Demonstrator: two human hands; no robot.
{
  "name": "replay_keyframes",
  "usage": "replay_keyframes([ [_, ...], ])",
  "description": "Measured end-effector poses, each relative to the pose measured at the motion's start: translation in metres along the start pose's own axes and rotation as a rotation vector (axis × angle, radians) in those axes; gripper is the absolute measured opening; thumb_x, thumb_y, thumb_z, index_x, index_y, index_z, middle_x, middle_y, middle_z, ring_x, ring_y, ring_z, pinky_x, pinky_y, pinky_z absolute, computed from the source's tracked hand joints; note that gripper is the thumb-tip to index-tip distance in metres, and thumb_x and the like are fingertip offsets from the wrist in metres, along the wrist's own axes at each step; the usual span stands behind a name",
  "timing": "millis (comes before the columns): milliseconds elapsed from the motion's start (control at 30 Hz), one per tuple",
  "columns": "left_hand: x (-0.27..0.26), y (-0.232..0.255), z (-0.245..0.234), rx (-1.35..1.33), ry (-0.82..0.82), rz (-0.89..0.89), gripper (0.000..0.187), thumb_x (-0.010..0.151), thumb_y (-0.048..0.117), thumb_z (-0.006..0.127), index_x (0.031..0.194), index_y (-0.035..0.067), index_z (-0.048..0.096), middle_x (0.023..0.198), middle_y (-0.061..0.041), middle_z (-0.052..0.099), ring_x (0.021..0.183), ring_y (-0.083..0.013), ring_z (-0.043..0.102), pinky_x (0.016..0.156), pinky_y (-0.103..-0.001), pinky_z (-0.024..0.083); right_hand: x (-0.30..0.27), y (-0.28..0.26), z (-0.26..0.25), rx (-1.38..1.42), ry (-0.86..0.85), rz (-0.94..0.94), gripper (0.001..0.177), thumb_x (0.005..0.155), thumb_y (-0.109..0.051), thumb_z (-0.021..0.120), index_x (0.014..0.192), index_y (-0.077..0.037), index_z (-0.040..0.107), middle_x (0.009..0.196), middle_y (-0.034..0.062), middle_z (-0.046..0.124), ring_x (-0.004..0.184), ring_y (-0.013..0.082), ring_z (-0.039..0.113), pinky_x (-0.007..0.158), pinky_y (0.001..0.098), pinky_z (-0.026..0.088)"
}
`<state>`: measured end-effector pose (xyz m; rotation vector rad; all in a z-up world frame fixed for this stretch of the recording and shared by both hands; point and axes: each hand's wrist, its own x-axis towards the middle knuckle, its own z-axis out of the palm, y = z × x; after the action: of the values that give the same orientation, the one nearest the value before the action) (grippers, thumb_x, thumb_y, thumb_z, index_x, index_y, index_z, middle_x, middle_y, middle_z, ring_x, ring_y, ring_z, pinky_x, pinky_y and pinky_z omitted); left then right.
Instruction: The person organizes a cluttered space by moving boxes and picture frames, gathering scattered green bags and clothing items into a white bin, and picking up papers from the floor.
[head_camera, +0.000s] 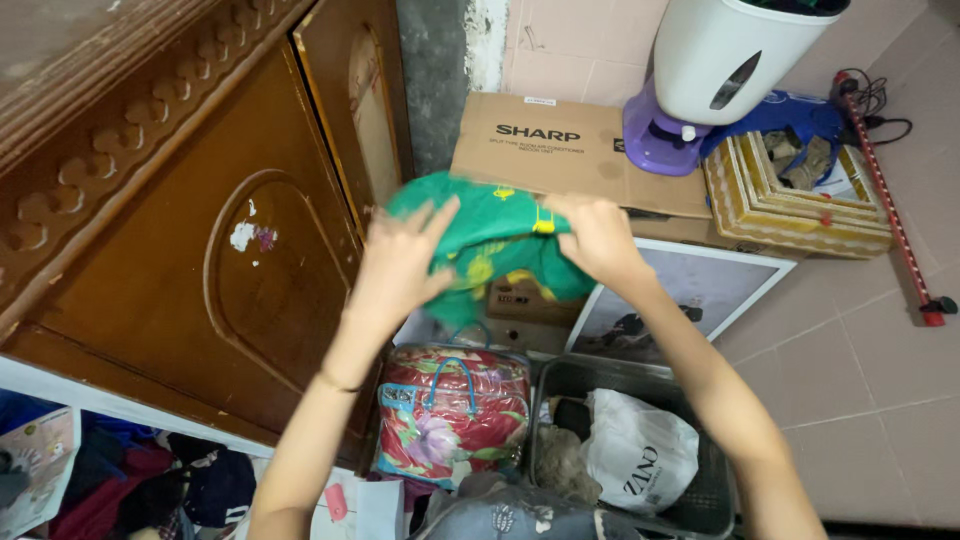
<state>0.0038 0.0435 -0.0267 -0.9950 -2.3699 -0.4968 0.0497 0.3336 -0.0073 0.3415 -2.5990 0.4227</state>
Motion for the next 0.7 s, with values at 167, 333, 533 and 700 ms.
replay_keyframes([
  [167, -0.012, 0.022, 0.103, -0.347, -0.016, -0.289, 0.075, 0.090, 0.004, 0.062, 0.160, 0.025, 0.048, 0.112, -0.020, 0.073, 0.092, -0.0403, 0.072, 0.086, -0.049, 0.058, 0.017, 0.010, 0.028, 0.073, 0.493, 0.054, 0.066, 0.070, 0.009, 0.050, 0.131, -0.007, 0.070, 0.129, 0.0206, 0.068, 0.119, 0.0397, 0.064, 0.104, 0.0430, 0.050],
  [333, 0.009, 0.041, 0.183, -1.823, -0.058, -0.227, 0.086, 0.105, 0.021, 0.067, 0.165, 0.027, 0.005, 0.172, -0.016, 0.017, 0.158, -0.0351, 0.022, 0.125, -0.050, 0.025, 0.034, 0.012, 0.079, 0.973, 0.613, 0.101, 0.042, 0.107, -0.010, 0.057, 0.147, 0.003, 0.053, 0.146, 0.0108, 0.061, 0.133, 0.0195, 0.058, 0.116, 0.0339, 0.045],
  [533, 0.037, 0.053, 0.165, -2.274, 0.287, -0.472, 0.084, 0.093, 0.025, 0.067, 0.156, 0.023, 0.011, 0.156, -0.009, 0.038, 0.144, -0.0264, 0.041, 0.117, -0.046, 0.039, -0.015, 0.011, 0.138, 1.604, 0.476, 0.370, 0.040, 0.106, -0.018, 0.054, 0.143, -0.001, 0.052, 0.136, 0.0111, 0.062, 0.120, 0.0216, 0.064, 0.103, 0.0384, 0.053],
  [700, 0.049, 0.050, 0.165, -2.146, 0.505, -0.698, 0.050, 0.094, 0.013, 0.076, 0.138, -0.001, 0.056, 0.127, -0.012, 0.066, 0.117, -0.0259, 0.065, 0.102, -0.042, 0.054, -0.039, 0.069, 0.177, 1.964, 0.050, 0.578, 0.047, 0.107, -0.037, 0.048, 0.140, -0.004, 0.055, 0.136, 0.0127, 0.064, 0.119, 0.0240, 0.065, 0.101, 0.0398, 0.054],
])
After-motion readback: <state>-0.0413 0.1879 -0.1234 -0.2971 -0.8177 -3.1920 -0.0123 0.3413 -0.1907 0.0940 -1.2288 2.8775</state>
